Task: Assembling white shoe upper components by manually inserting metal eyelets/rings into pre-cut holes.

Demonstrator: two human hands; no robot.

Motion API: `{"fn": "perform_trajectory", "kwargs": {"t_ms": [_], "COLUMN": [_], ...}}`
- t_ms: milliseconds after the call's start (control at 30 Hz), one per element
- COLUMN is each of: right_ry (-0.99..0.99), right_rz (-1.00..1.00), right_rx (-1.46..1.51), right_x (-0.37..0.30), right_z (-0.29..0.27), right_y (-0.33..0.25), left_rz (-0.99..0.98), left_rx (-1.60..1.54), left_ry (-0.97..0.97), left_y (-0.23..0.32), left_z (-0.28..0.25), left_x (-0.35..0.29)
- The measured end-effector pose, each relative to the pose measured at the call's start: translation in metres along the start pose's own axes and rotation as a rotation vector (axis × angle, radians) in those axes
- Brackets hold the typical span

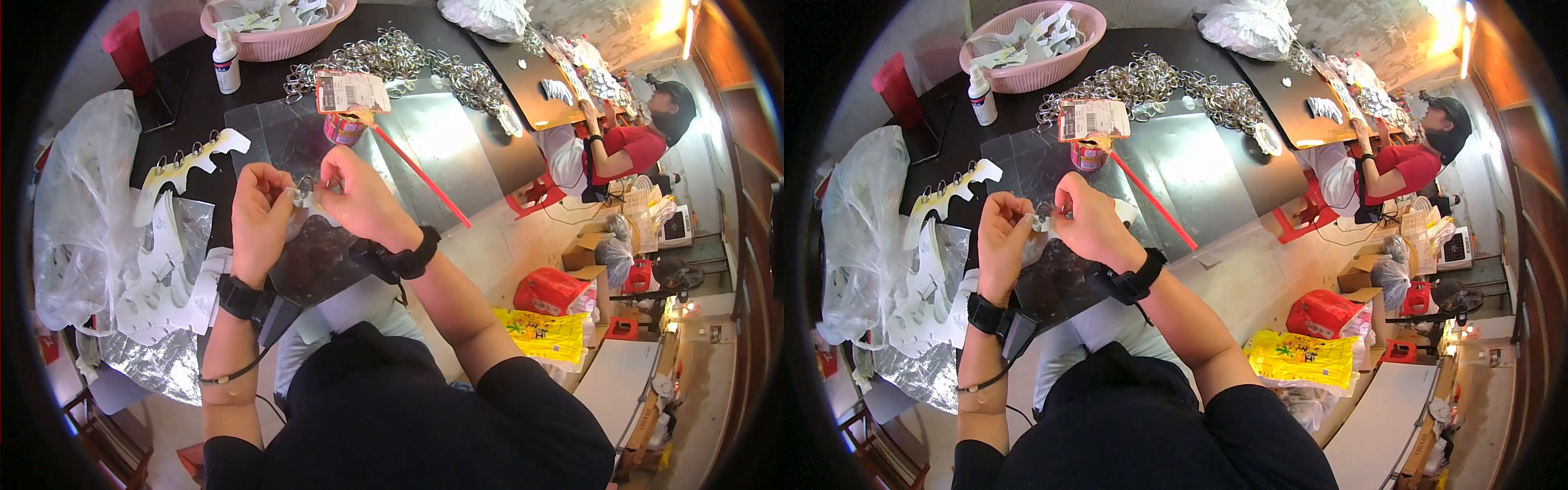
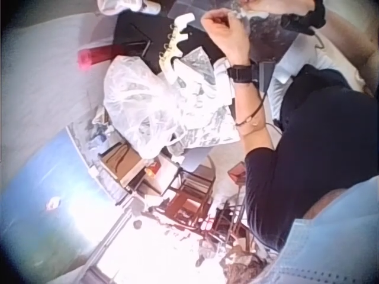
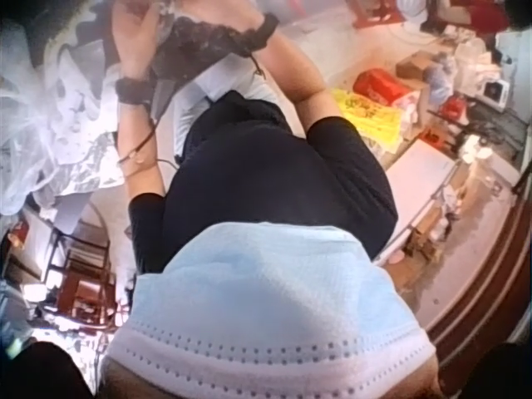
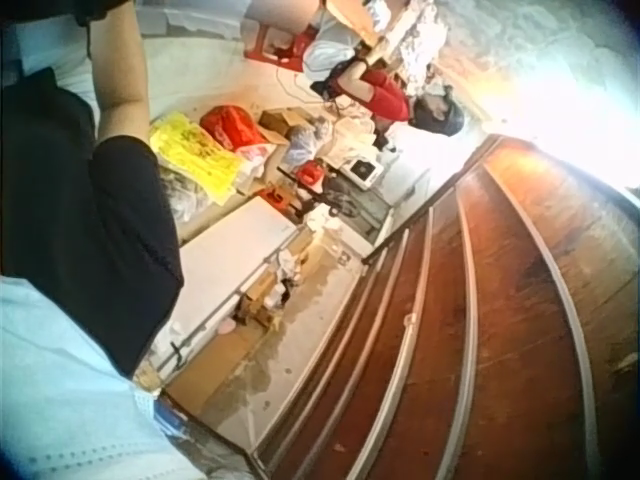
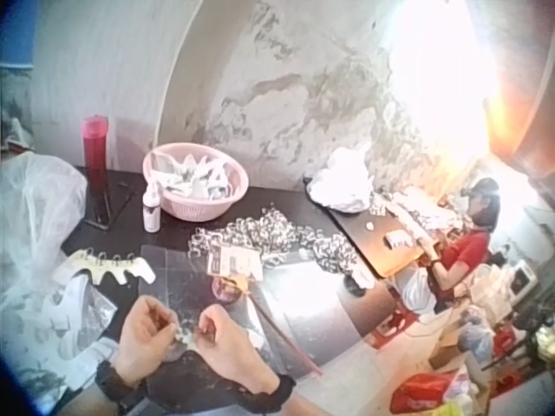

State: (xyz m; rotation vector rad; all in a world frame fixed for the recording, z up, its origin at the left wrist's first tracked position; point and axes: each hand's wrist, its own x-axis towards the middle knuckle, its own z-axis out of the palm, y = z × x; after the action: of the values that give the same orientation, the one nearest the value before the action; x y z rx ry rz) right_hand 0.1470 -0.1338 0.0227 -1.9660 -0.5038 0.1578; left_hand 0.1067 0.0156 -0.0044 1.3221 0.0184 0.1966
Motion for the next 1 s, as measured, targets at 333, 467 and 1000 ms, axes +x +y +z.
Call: {"fn": "perform_trajectory", "kwargs": {"t_ms": [333, 467, 1000], "right_ry": [-0.005, -0.010, 0.022], "right_rz": [-0.003, -0.019, -0.007], "right_rx": [0.030, 0.024, 0.000], "right_x": [0.0014, 0.0008, -0.0013], "right_z": [0.0010, 0.0007, 0.0025], "right_y": [0.0047, 0.0006, -0.0009], "left_rz": [0.014, 0.004, 0.027], "left_rx": [0.015, 0.009, 0.039], "left_ry": [-0.029, -0.001, -0.019], "left_y": [-0.0023, 0.0001, -0.0045], "left_z": [-0.0023, -0.0018, -0.0034], "left_x": [0.0019, 0.0011, 0.0002]}}
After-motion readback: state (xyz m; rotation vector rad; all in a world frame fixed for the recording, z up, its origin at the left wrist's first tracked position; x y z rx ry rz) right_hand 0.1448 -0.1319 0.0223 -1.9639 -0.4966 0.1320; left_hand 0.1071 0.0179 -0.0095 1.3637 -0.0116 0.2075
